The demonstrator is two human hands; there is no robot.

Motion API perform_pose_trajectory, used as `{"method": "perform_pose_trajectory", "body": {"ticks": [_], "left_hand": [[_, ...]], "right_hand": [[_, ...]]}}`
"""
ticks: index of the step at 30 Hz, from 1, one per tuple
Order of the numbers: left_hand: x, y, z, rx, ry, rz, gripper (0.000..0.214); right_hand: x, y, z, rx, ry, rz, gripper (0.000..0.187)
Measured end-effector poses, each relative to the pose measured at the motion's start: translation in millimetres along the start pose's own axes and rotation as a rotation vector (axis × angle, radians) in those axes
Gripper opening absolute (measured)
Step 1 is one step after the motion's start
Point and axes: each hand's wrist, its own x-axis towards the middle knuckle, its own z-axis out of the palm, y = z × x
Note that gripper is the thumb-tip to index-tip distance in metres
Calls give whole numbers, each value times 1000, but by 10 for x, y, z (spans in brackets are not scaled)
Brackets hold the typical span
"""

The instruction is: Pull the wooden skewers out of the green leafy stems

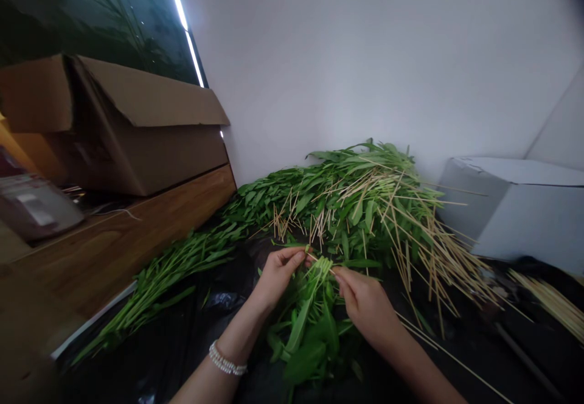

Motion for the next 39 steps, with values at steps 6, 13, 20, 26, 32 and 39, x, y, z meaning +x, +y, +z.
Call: {"method": "perform_pose_trajectory", "body": {"ticks": [6, 13, 20, 26, 32, 39], "left_hand": [[19, -54, -16, 154, 26, 36, 25], [25, -40, -12, 23, 18, -3, 28], [21, -57, -20, -208, 35, -159, 25], [3, -27, 7, -253, 15, -215, 27], [14, -91, 9, -216, 13, -206, 27], [2, -106, 31, -134, 31, -168, 25]], "right_hand": [[3, 1, 45, -20, 5, 9, 28], [9, -1, 53, -35, 6, 0, 29], [0, 9, 84, -5, 29, -41, 29], [-11, 5, 113, -46, 41, -47, 29], [-6, -14, 102, -37, 29, -38, 29], [-9, 6, 122, 1, 8, -36, 28]]}}
